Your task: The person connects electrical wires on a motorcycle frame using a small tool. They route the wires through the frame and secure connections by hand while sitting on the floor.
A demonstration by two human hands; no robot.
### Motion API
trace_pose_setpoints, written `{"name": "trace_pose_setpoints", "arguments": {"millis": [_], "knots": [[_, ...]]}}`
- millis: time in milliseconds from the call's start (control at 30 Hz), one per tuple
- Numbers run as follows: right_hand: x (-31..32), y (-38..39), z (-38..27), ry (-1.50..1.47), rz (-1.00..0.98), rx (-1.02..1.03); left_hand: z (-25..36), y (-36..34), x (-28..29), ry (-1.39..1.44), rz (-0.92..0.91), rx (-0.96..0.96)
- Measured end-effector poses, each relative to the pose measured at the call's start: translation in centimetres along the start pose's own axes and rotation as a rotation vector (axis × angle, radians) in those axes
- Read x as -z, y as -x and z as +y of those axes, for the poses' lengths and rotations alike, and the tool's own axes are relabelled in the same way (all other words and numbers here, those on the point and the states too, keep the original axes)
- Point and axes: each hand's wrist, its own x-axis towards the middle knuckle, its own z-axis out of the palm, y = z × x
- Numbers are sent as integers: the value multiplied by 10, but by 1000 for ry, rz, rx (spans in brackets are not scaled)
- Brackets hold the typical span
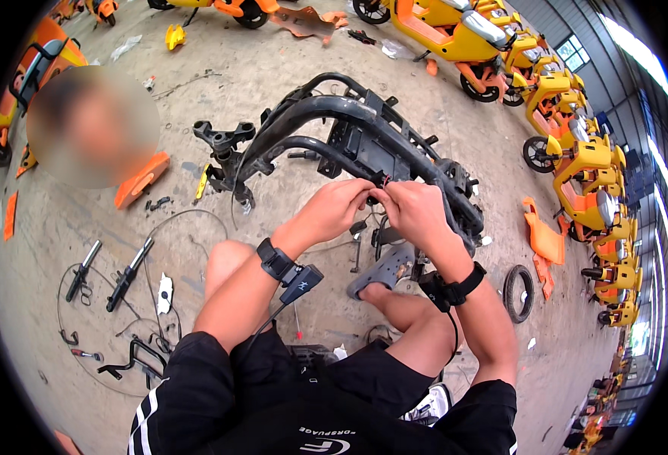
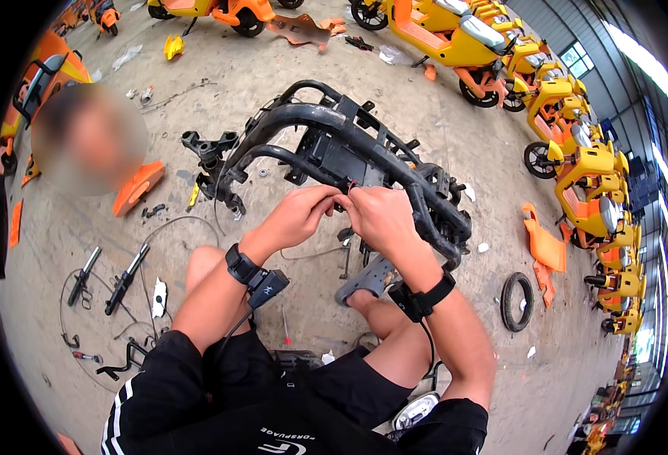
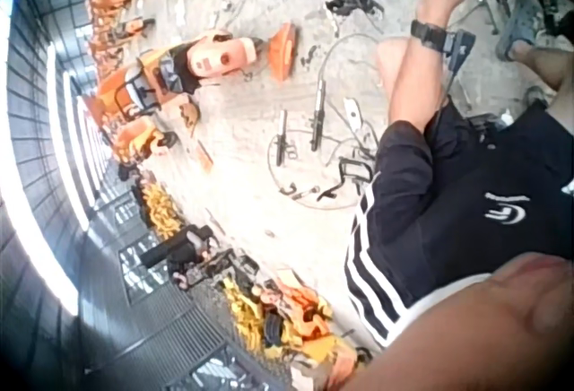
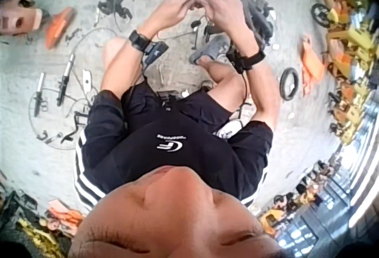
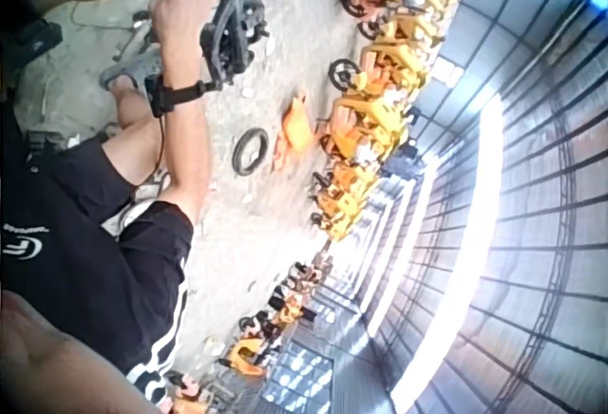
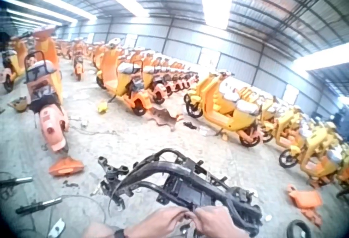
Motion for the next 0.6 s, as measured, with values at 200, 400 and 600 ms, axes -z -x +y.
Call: {"name": "trace_pose_setpoints", "arguments": {"millis": [200,400,600], "knots": [[-11,8,-9,-29,108,-47,-2,3,0,-42,11,-31],[-22,14,-21,-26,194,-128,-5,3,-1,-56,62,-85],[-22,18,-26,-3,195,-164,-1,3,2,-55,47,-78]]}}
